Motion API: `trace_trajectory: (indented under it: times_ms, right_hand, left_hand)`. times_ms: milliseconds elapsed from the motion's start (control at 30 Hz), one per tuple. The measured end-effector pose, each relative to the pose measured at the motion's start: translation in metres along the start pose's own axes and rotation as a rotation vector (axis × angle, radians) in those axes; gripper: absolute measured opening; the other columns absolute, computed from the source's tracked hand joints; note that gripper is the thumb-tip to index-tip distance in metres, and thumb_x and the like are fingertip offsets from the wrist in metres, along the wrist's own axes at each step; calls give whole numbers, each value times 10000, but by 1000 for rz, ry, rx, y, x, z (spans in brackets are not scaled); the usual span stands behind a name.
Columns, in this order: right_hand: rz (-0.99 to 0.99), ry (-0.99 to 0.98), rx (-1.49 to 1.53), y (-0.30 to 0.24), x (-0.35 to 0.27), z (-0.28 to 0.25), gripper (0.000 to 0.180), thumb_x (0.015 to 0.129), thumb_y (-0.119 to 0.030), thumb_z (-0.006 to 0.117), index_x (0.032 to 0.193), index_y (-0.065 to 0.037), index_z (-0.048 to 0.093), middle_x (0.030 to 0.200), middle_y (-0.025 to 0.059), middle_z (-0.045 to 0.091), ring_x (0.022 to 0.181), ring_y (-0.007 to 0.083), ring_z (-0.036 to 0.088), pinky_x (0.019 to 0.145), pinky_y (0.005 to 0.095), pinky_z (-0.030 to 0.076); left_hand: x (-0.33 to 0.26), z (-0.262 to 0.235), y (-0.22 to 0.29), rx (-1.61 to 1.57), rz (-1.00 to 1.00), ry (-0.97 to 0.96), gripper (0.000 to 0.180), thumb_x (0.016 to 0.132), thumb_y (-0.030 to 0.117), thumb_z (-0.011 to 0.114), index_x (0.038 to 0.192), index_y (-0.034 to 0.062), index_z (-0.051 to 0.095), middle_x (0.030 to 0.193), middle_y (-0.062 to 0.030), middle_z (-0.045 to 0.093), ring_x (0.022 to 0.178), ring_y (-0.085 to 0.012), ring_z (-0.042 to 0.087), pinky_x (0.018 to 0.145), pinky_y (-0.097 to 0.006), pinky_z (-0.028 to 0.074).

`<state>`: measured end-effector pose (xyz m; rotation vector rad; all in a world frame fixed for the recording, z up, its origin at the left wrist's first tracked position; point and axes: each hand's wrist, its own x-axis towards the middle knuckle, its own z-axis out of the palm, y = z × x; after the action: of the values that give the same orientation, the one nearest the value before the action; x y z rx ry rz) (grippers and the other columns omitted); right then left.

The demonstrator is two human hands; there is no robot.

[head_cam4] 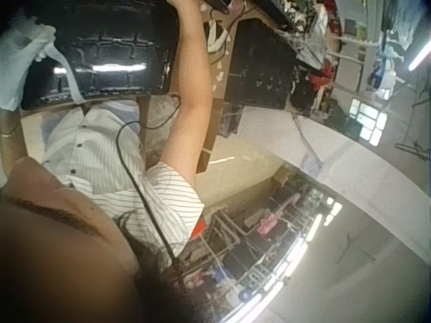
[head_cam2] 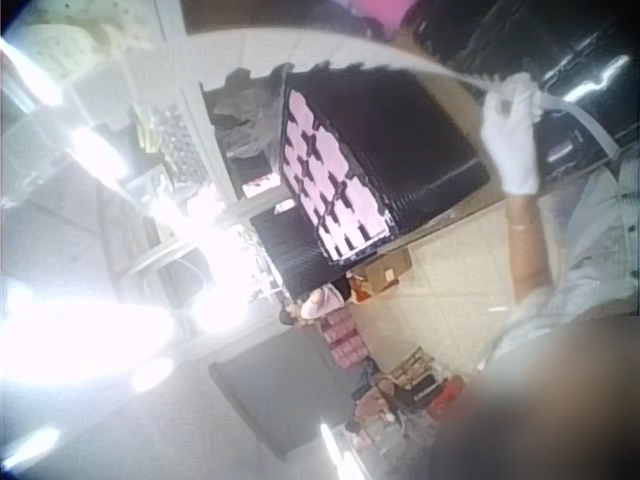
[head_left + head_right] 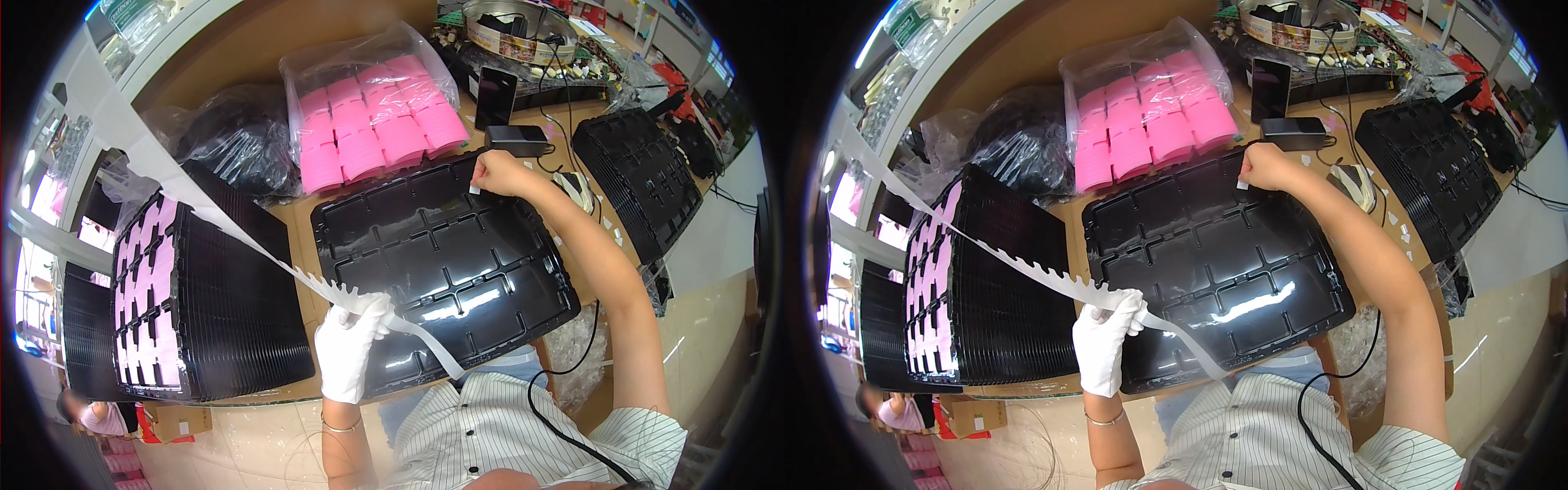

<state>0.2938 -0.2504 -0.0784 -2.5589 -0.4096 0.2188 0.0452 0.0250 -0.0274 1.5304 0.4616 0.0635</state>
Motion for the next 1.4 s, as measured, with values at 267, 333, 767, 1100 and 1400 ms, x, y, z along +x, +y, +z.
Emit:
trace_trajectory:
  times_ms: [267, 333, 767, 1100, 1400]
  right_hand:
    - [13, -3, -31, -2, -2, 2, 158, 782, -133, 753, 793, -3, 665, 773, 151, 701, 755, 286, 694, 686, 380, 534]
    - [-68, 40, -37, 6, 0, 7, 173, 792, -136, 758, 797, 2, 654, 808, 148, 696, 787, 269, 684, 701, 363, 524]
    - [-11, -227, 1311, -46, -96, 13, 47, 923, -61, 632, 947, -22, 642, 879, 72, 643, 613, 50, 471, 528, 204, 361]
    - [20, -464, 1237, -158, -170, 107, 261, 915, -245, 727, 1030, -22, 654, 985, 24, 651, 906, 66, 582, 742, 205, 468]
    - [-52, -355, 1111, -171, -195, 120, 73, 964, -48, 631, 1004, -3, 590, 956, 4, 598, 880, 56, 596, 793, 225, 519]
  left_hand:
    - [-1, -2, -2, -12, 13, -11, 170, 883, 45, 730, 1015, -51, 684, 849, -89, 704, 652, -89, 600, 579, -206, 449]
    - [-1, -5, -5, 3, 28, -50, 263, 891, 147, 751, 1074, -31, 687, 905, -89, 721, 694, -100, 634, 657, -225, 499]
    - [-11, -12, -3, -5, -17, 18, 232, 895, 122, 742, 1054, -39, 691, 892, -97, 723, 680, -100, 641, 628, -209, 498]
    - [-37, -29, -21, 8, -13, -21, 230, 870, 152, 775, 993, -24, 693, 814, -65, 713, 656, -77, 634, 613, -216, 508]
    - [-45, -34, 4, 309, 408, 144, 286, 816, 161, 814, 1053, 38, 713, 837, -57, 719, 624, -74, 632, 593, -221, 509]
